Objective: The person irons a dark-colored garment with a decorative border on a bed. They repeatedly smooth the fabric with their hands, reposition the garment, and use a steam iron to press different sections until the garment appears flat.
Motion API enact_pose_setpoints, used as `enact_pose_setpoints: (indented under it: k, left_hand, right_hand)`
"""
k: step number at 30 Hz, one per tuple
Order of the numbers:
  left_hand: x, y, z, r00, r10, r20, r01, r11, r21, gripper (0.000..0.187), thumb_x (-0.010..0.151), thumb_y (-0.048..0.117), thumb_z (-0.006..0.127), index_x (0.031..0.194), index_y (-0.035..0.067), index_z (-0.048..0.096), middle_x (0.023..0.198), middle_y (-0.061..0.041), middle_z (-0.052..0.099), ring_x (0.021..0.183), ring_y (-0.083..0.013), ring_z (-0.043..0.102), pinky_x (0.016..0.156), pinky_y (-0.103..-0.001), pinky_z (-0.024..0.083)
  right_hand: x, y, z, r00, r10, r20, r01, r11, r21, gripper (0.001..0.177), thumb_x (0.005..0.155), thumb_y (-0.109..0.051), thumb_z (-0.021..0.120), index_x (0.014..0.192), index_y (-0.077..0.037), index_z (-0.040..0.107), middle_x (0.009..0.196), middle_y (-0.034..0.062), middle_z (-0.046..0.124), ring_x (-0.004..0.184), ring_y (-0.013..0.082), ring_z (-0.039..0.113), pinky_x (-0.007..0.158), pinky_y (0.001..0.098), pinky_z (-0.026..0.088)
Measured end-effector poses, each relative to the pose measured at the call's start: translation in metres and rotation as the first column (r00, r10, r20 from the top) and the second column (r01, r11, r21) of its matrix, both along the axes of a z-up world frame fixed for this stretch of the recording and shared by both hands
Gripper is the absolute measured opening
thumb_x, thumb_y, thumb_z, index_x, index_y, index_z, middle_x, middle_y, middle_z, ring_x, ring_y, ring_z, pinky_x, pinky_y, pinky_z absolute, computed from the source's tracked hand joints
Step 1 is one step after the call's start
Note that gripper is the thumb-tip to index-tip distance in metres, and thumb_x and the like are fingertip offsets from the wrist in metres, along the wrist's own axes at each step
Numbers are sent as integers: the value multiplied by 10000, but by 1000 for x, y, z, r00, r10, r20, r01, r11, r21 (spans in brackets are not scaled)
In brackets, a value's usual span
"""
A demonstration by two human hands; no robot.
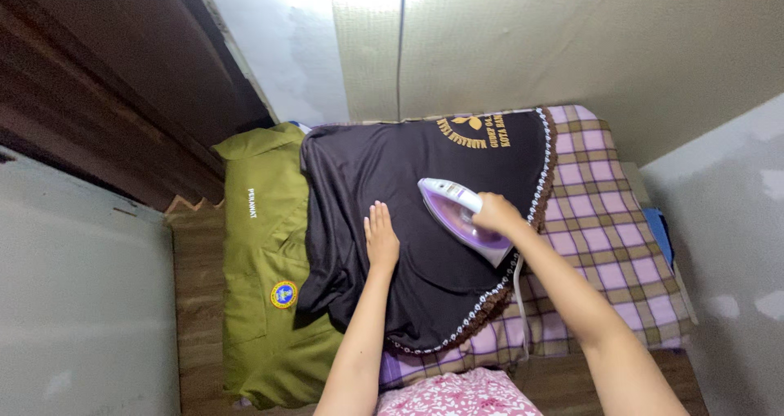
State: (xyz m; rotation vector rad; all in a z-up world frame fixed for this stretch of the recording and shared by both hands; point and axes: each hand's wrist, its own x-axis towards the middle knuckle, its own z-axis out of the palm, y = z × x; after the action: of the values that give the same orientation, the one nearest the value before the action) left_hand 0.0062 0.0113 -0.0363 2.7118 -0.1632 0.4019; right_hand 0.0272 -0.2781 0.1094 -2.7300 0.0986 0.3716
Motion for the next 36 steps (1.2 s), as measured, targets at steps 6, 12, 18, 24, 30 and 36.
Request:
enact_pose_setpoints:
  k: [6,12,18,24,30,36]
  left_hand:
    - [1,0,0,999,-6,-53,8,999,31,641,917,17,462,1549,-15,360,1644,-163,341,1534,-293,296,1240,-463,244]
    - [-3,-1,6,999,-1,-45,2,1000,30,612,948,22,434,1555,-3,361,1650,-145,342,1544,-268,285,1251,-452,224]
    - [-5,-5,14,996,42,-74,-38,998,56,629,931,20,438,1557,9,370,1648,-124,350,1543,-245,279,1253,-440,217]
    - [-14,-47,33,988,138,-75,-113,956,272,662,884,68,495,1535,25,380,1633,-130,360,1534,-274,277,1210,-604,178]
    - [-37,-135,59,978,-161,-131,181,971,157,686,867,160,580,1512,21,393,1614,-142,364,1523,-287,279,1200,-642,162]
    - [-65,-195,72,909,-408,-90,411,912,20,604,995,293,524,1539,65,396,1624,-123,354,1535,-277,268,1223,-616,100]
  right_hand:
    - [-105,41,47,991,-85,-104,78,995,-62,420,821,-424,740,1145,-161,700,1042,189,742,998,415,708,890,526,559]
    - [-80,5,14,989,-147,-20,144,985,-94,369,853,-302,672,1180,-130,685,1042,176,775,971,373,765,864,510,597]
    - [-29,-63,24,918,-397,-23,393,914,-101,523,805,-510,769,1174,-148,688,1094,171,747,1064,387,708,914,506,562]
    - [31,-141,-2,863,-504,39,505,860,-67,517,777,-493,773,1174,-165,726,1154,172,732,1102,411,682,937,526,537]
    - [92,-210,-22,867,-487,104,493,868,-52,510,753,-430,798,1145,-104,767,1142,223,753,1093,408,720,977,480,559]
    - [122,-232,2,865,-495,83,500,865,-46,527,711,-449,840,1106,-111,755,1098,188,727,1031,380,706,883,478,563]
